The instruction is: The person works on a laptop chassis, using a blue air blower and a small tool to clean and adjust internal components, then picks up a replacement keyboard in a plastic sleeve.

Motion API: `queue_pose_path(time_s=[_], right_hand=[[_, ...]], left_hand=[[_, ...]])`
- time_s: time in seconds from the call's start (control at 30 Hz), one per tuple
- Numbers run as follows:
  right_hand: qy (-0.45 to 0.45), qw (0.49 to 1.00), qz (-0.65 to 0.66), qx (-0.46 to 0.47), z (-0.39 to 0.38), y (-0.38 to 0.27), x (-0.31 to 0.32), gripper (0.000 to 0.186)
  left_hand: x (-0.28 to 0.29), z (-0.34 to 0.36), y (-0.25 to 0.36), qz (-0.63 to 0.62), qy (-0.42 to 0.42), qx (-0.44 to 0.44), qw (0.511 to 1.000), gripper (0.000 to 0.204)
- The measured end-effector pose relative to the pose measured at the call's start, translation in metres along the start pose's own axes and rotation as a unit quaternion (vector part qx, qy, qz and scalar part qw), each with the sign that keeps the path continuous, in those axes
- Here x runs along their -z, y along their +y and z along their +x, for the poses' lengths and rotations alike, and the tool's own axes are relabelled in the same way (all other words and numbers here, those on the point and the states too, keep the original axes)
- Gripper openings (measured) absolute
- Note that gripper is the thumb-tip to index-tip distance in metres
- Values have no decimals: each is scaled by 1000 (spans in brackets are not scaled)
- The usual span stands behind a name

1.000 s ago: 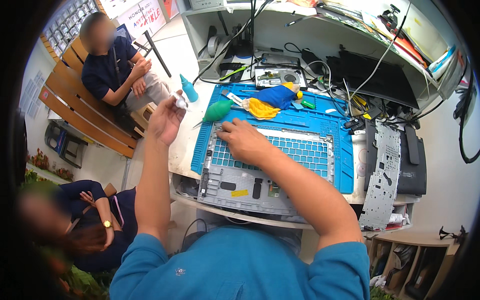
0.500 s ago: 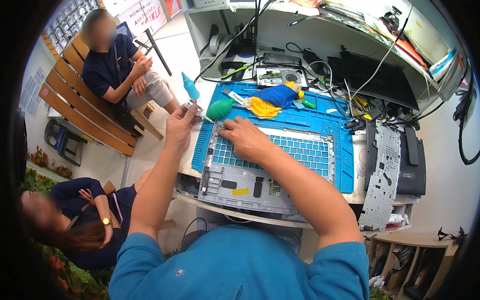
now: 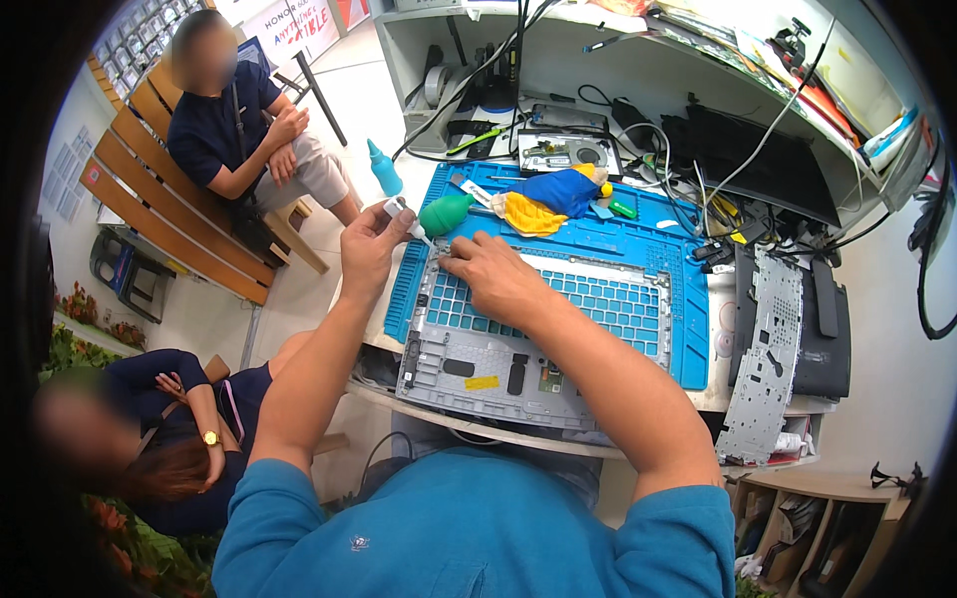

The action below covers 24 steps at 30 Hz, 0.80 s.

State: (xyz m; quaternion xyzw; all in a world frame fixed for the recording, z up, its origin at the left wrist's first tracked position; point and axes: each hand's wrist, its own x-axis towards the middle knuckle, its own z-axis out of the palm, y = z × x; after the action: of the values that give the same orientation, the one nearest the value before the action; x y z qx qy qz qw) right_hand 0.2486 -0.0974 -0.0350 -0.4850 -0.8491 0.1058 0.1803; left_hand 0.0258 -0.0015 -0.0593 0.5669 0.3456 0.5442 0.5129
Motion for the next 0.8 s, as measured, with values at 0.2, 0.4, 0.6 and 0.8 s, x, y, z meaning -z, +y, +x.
queue_pose_path(time_s=[0.2,0.4,0.6,0.8], right_hand=[[4,1000,2,2,-1,1,1,53],[3,1000,-5,-1,0,-1,0,53],[4,1000,-2,-2,0,0,0,53],[3,1000,-3,-3,0,-1,0,54]], left_hand=[[-1,13,4,-21,1,49,999,43],[-8,13,8,3,-11,38,999,45],[-12,17,6,7,-6,41,999,43],[-11,16,6,16,-6,36,999,43]])
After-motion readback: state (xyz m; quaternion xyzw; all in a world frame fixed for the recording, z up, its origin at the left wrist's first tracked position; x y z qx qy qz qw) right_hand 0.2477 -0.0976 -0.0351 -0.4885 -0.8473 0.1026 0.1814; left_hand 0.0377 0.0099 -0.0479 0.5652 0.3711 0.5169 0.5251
